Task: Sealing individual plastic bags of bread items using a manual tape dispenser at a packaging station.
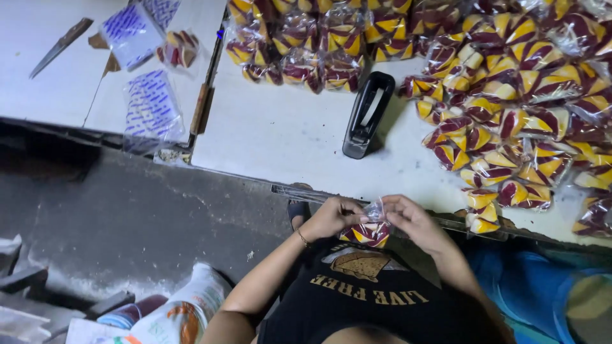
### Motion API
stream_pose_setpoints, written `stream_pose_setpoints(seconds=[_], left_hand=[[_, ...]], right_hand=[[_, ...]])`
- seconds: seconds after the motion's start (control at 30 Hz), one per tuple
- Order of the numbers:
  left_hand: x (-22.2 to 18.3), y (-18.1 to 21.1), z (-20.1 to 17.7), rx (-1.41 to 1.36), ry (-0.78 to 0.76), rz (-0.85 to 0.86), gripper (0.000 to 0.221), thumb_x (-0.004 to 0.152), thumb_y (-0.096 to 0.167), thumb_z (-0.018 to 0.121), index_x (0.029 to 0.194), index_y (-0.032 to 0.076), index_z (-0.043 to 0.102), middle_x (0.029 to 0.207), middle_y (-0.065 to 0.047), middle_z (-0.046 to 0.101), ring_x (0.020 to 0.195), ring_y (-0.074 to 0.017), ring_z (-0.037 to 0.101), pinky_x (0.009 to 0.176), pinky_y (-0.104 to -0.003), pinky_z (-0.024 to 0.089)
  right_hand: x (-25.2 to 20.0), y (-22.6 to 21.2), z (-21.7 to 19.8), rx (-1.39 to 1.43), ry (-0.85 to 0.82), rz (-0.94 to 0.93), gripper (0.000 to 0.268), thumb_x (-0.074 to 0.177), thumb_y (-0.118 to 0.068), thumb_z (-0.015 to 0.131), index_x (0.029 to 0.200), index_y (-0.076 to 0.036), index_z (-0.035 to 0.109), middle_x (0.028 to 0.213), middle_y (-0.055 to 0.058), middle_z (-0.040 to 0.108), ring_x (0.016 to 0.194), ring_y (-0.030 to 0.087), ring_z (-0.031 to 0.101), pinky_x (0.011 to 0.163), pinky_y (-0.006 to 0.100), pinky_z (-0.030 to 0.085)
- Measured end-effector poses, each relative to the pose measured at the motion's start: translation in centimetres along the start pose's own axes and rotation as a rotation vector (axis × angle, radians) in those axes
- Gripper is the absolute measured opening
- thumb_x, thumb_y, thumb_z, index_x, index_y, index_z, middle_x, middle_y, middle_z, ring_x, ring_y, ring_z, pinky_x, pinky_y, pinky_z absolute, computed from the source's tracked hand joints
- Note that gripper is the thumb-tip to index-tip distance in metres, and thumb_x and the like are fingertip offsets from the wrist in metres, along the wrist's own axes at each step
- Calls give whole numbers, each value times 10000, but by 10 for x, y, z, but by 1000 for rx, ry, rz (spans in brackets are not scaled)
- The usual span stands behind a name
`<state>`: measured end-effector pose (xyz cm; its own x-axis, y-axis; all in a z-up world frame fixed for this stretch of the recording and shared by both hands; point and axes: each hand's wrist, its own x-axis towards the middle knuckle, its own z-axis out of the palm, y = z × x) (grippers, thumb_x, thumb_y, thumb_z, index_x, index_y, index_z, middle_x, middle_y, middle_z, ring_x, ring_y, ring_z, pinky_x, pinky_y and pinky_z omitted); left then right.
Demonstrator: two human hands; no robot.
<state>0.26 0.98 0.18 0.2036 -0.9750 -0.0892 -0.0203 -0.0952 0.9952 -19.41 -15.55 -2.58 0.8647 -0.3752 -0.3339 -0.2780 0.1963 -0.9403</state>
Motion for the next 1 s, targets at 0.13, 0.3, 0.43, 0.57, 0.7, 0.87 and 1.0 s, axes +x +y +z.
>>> stream_pose_setpoints(seconds=[0.13, 0.3, 0.43, 0.57, 0.7, 0.87, 1.0], left_hand=[[-13, 27, 7, 99, -32, 164, 83, 881, 105, 739, 886, 22, 749, 1378, -290, 590, 1293, -525, 519, 1131, -648, 373], [-21, -37, 12, 113, 109, 140, 129, 930, 144, 762, 1009, 44, 780, 842, -104, 561, 857, -260, 591, 822, -395, 490], [-21, -37, 8, 47, 64, 67, 183, 916, 197, 769, 1058, 81, 770, 895, -130, 586, 910, -324, 609, 898, -453, 488], [-17, -42, 0, 233, 206, -127, 316, 790, 291, 875, 1040, 119, 786, 789, -108, 678, 848, -327, 681, 919, -452, 486], [-21, -79, 9, 961, 93, -162, 232, 813, 362, 800, 930, 162, 803, 818, -87, 739, 1016, -343, 646, 1094, -691, 205], [-12, -67, 6, 621, 48, -293, 215, 955, 329, 629, 983, 126, 695, 1043, -127, 605, 1085, -388, 591, 992, -628, 359], [-1, -48, -4, 280, 186, -310, 167, 950, 253, 602, 1037, 129, 531, 955, -181, 655, 952, -458, 670, 771, -546, 527]], right_hand=[[27, 38, 8, 205, -48, 1, 545, 929, -18, 650, 1423, -80, 427, 972, 105, 711, 856, 196, 693, 807, 331, 542], [19, 22, 13, -144, -64, 32, 447, 861, 63, 648, 1275, -69, 541, 890, 74, 734, 858, 175, 663, 868, 336, 543], [7, 11, 34, -323, 36, -64, 409, 773, -102, 890, 1111, -104, 660, 842, 85, 793, 849, 127, 705, 859, 324, 569], [15, 48, 36, -545, 126, -266, 231, 855, -132, 799, 1082, -163, 774, 851, 48, 785, 830, 200, 749, 782, 337, 587], [28, 78, 36, -807, 6, -201, 145, 903, -205, 735, 1012, -180, 827, 940, 69, 750, 910, 330, 741, 809, 425, 593], [53, 108, 36, -756, 60, -242, 106, 920, -166, 692, 869, -123, 774, 1033, 52, 674, 1001, 325, 706, 861, 396, 584], [69, 41, 52, -608, 140, -61, 299, 892, -213, 733, 620, -92, 716, 800, 43, 732, 813, 254, 725, 785, 350, 552]])
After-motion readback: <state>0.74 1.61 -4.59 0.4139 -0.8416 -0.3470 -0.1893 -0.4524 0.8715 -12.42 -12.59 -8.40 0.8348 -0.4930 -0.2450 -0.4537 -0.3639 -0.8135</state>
